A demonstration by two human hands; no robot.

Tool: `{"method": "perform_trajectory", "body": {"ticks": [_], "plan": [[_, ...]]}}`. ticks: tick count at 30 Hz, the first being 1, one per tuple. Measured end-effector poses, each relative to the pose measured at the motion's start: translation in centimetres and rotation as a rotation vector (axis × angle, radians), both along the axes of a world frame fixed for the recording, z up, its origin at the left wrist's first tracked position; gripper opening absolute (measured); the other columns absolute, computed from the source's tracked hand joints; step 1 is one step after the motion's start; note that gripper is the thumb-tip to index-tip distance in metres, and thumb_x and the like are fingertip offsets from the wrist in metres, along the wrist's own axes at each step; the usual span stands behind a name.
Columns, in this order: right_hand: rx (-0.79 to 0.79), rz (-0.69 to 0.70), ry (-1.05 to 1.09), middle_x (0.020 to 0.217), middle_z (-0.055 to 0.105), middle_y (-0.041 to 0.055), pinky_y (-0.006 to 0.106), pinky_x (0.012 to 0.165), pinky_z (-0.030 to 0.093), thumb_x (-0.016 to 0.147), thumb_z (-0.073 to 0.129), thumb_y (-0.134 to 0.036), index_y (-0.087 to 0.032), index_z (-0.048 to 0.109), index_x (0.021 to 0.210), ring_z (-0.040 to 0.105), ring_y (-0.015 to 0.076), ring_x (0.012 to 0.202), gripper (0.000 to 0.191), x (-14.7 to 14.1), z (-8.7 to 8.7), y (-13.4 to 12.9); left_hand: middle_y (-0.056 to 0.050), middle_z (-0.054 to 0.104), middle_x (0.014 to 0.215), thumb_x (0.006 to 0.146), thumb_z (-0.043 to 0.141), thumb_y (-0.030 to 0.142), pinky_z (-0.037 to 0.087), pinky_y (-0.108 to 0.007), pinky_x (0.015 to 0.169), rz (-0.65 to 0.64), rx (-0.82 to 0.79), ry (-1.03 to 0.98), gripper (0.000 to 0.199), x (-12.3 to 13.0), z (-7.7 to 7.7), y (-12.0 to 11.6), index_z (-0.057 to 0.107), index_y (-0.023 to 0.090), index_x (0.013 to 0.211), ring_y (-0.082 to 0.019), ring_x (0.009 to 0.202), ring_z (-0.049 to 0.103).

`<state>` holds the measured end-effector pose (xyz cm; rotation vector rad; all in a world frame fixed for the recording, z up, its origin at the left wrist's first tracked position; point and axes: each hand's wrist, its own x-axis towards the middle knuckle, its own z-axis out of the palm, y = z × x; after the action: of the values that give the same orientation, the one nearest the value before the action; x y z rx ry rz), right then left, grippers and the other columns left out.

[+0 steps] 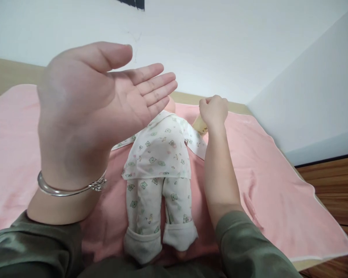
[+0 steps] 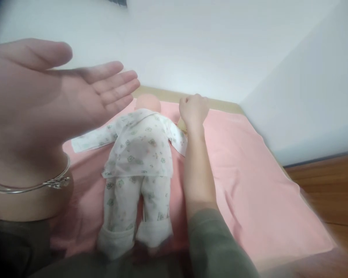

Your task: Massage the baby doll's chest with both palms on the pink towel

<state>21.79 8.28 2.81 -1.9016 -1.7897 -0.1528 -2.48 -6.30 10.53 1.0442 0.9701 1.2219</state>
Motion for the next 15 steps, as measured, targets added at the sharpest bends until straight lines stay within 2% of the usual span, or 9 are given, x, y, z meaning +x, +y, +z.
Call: {"method": "perform_trajectory", "body": {"ticks": [2,4,7,9,10,11,12,14,15], "plan": [[-0.005,0.0,-0.019,0.086,0.068,0.0166,0.048,0.094,0.05,0.091,0.041,-0.027,-0.015,0.064,0.071,0.062,0.033,0.102,0.032,-0.1,0.1,-0.1,-0.007,0.066,0.132,0.1,0.013,0.041,0.038,-0.064,0.107,0.084,-0.068,-0.002,0.064,-0.1,0.3,-0.4,0.065,0.017,0.13,-0.039,0.149,0.03],[-0.017,0.019,-0.034,0.087,0.069,0.0168,0.049,0.096,0.05,0.09,0.042,-0.027,-0.015,0.065,0.071,0.063,0.0332,0.102,0.032,-0.1,0.2,-0.2,-0.008,0.063,0.136,0.098,0.009,0.04,0.038,-0.065,0.105,0.091,-0.103,-0.156,0.067,-0.2,0.5,-0.8,0.059,0.013,0.134,-0.04,0.149,0.025],[-0.047,0.075,-0.022,0.091,0.072,0.0173,0.052,0.102,0.049,0.088,0.043,-0.026,-0.015,0.068,0.074,0.065,0.0348,0.105,0.03,0.4,0.3,0.0,-0.01,0.049,0.148,0.086,-0.012,0.028,0.044,-0.058,0.096,-0.079,-0.091,-0.515,0.08,-0.3,0.5,-1.3,0.041,0.006,0.142,-0.039,0.148,0.02],[-0.048,0.128,0.065,0.11,0.074,0.0183,0.055,0.111,0.046,0.088,0.045,-0.027,-0.013,0.073,0.095,0.064,0.0354,0.117,0.033,1.0,0.4,0.4,-0.011,0.036,0.154,0.065,-0.028,0.012,0.045,-0.052,0.086,-0.196,-0.091,-0.704,0.098,-0.3,0.5,-1.5,0.03,0.002,0.143,-0.036,0.145,0.02],[-0.04,0.158,0.138,0.124,0.071,0.0181,0.054,0.115,0.044,0.089,0.045,-0.029,-0.012,0.072,0.11,0.062,0.0344,0.125,0.038,1.3,0.6,0.5,-0.012,0.032,0.156,0.06,-0.029,0.009,0.045,-0.05,0.085,-0.234,-0.088,-0.762,0.101,-0.3,0.4,-1.6,0.026,0.002,0.144,-0.035,0.143,0.022],[-0.025,0.188,0.216,0.137,0.065,0.0169,0.053,0.119,0.041,0.091,0.045,-0.031,-0.012,0.067,0.125,0.058,0.0325,0.133,0.044,1.5,1.0,0.3,-0.013,0.03,0.159,0.063,-0.026,0.01,0.046,-0.048,0.087,-0.254,-0.088,-0.792,0.097,-0.1,0.4,-1.6,0.025,0.001,0.146,-0.034,0.143,0.025],[-0.001,0.221,0.284,0.146,0.059,0.0147,0.051,0.122,0.04,0.093,0.045,-0.034,-0.014,0.06,0.135,0.055,0.0302,0.138,0.05,1.6,1.4,-0.1,-0.015,0.029,0.162,0.073,-0.02,0.014,0.047,-0.045,0.092,-0.253,-0.093,-0.795,0.088,0.2,0.4,-1.7,0.024,0.001,0.147,-0.033,0.143,0.029],[0.065,0.295,0.35,0.154,0.053,0.0091,0.05,0.123,0.041,0.097,0.041,-0.04,-0.02,0.053,0.144,0.051,0.0267,0.144,0.053,1.0,2.6,-2.0,-0.015,0.031,0.166,0.091,0.003,0.024,0.048,-0.039,0.103,-0.224,-0.121,-0.737,0.067,1.0,0.4,-1.9,0.026,0.003,0.151,-0.032,0.145,0.032],[0.117,0.344,0.339,0.155,0.051,0.006,0.049,0.123,0.041,0.099,0.036,-0.041,-0.024,0.05,0.146,0.048,0.0253,0.147,0.052,0.2,3.3,-3.4,-0.014,0.032,0.166,0.096,0.01,0.027,0.046,-0.038,0.107,-0.23,-0.138,-0.694,0.064,1.5,0.3,-2.0,0.027,0.004,0.152,-0.032,0.147,0.029]]}}
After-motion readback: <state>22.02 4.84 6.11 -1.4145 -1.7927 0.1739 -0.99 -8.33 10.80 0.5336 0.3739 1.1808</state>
